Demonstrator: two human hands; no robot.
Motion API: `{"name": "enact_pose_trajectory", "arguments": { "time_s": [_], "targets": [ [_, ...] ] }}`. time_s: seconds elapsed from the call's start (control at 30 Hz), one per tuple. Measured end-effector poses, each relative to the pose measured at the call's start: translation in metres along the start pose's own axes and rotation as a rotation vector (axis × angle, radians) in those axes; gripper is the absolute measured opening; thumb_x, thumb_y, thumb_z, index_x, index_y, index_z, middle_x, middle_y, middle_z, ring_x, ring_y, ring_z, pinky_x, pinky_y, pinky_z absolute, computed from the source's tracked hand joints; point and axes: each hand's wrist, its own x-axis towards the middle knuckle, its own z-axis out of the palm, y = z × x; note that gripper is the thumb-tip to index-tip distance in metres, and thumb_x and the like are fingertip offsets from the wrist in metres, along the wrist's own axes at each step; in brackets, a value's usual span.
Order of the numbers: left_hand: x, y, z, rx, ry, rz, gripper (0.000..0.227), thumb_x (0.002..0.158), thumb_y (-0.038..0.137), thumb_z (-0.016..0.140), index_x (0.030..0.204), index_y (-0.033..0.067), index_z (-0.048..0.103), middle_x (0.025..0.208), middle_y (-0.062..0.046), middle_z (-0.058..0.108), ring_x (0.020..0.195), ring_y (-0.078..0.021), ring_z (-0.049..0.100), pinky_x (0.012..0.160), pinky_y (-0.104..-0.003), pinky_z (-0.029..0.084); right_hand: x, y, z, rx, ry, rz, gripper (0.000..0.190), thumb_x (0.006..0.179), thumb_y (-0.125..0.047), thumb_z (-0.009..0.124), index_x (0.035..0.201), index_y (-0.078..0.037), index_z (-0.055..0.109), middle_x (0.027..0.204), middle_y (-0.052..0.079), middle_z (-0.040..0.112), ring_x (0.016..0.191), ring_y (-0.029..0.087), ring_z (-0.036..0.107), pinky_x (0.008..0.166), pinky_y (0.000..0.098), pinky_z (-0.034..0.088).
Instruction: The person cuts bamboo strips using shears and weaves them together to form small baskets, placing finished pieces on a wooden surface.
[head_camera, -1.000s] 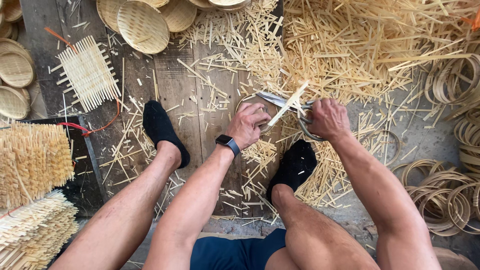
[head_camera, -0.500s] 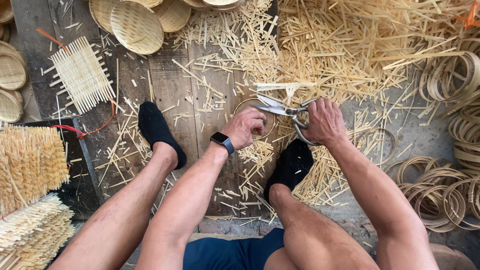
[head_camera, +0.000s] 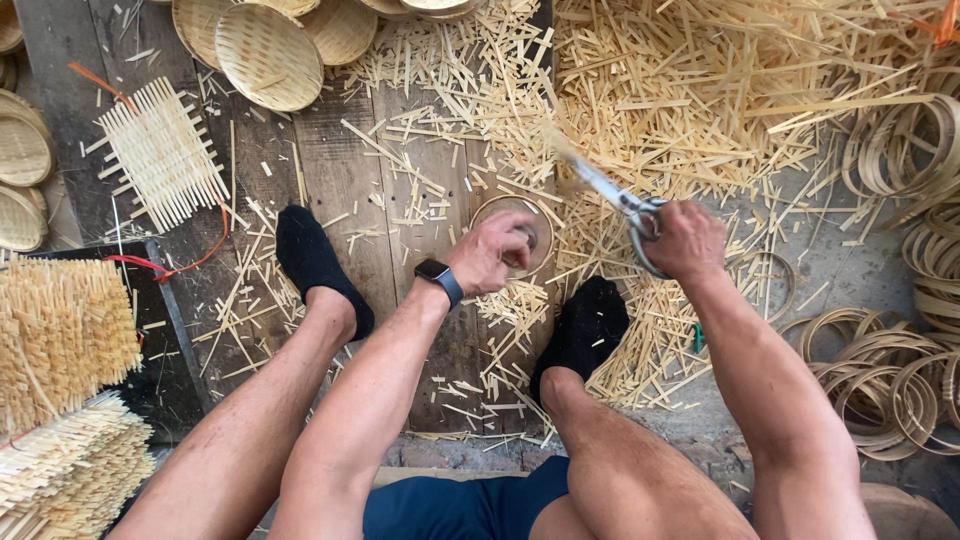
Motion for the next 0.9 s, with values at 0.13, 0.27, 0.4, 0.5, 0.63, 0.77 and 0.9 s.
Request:
{"name": "enact_pose_trajectory", "arguments": {
  "time_s": [0.13, 0.27, 0.4, 0.5, 0.63, 0.77, 0.9],
  "targets": [
    [-0.007, -0.014, 0.000, -0.017, 0.412, -0.290, 0.021, 0.079, 0.003, 0.076, 0.099, 0.0092, 0.076, 0.136, -0.015, 0.062, 0.124, -0.0280, 0.058, 0.102, -0.041, 0.050, 0.002, 0.010, 0.010, -0.199, 0.487, 0.072, 0.082, 0.054, -0.056, 0.081, 0.111, 0.002, 0.068, 0.094, 0.014, 0.065, 0.085, 0.027, 0.064, 0.078, 0.0404, 0.058],
    [-0.001, -0.031, 0.005, -0.189, 0.424, -0.736, 0.041, 0.084, 0.019, 0.083, 0.122, 0.0084, 0.071, 0.115, -0.011, 0.074, 0.096, -0.0199, 0.072, 0.089, -0.032, 0.059, -0.024, -0.044, -0.005, 0.623, 0.193, 0.023, 0.046, 0.083, -0.028, 0.080, 0.121, -0.003, 0.071, 0.112, 0.020, 0.067, 0.098, 0.030, 0.069, 0.084, 0.0390, 0.061],
    [0.019, -0.042, 0.004, -0.313, 0.276, -0.879, 0.040, 0.076, 0.011, 0.086, 0.115, 0.0094, 0.076, 0.102, -0.009, 0.079, 0.085, -0.0155, 0.074, 0.081, -0.030, 0.060, -0.020, -0.107, -0.031, 1.036, -0.262, 0.109, 0.032, 0.092, -0.025, 0.075, 0.117, -0.005, 0.070, 0.100, 0.014, 0.076, 0.085, 0.022, 0.074, 0.078, 0.0365, 0.062],
    [0.028, -0.044, 0.001, -0.298, 0.218, -0.940, 0.027, 0.073, 0.010, 0.089, 0.100, 0.0084, 0.082, 0.093, -0.009, 0.081, 0.078, -0.0149, 0.075, 0.078, -0.029, 0.061, -0.011, -0.115, -0.035, 1.039, -0.322, 0.197, 0.024, 0.092, -0.020, 0.077, 0.106, 0.000, 0.076, 0.089, 0.017, 0.077, 0.075, 0.023, 0.072, 0.069, 0.0382, 0.061],
    [0.032, -0.041, -0.004, -0.271, 0.229, -1.004, 0.022, 0.070, 0.011, 0.091, 0.091, 0.0102, 0.083, 0.090, -0.008, 0.081, 0.075, -0.0145, 0.075, 0.078, -0.027, 0.061, 0.001, -0.108, -0.028, 1.261, -0.387, 0.282, 0.022, 0.086, -0.016, 0.079, 0.099, 0.002, 0.076, 0.083, 0.016, 0.078, 0.062, 0.019, 0.074, 0.055, 0.0325, 0.065],
    [0.034, -0.032, -0.002, -0.186, 0.247, -0.998, 0.020, 0.070, 0.013, 0.091, 0.089, 0.0137, 0.084, 0.090, -0.005, 0.081, 0.075, -0.0133, 0.075, 0.082, -0.027, 0.059, -0.002, -0.118, -0.030, 1.148, -0.282, 0.305, 0.019, 0.085, -0.016, 0.080, 0.095, 0.001, 0.079, 0.079, 0.015, 0.077, 0.057, 0.017, 0.072, 0.051, 0.0309, 0.062],
    [0.025, -0.025, -0.004, -0.316, 0.320, -0.992, 0.020, 0.076, 0.014, 0.087, 0.096, 0.0118, 0.082, 0.097, -0.008, 0.080, 0.085, -0.0162, 0.075, 0.086, -0.032, 0.060, -0.020, -0.119, -0.040, 1.243, -0.327, 0.326, 0.026, 0.089, -0.021, 0.076, 0.102, 0.001, 0.074, 0.086, 0.017, 0.076, 0.065, 0.021, 0.073, 0.058, 0.0320, 0.064]
  ]
}}
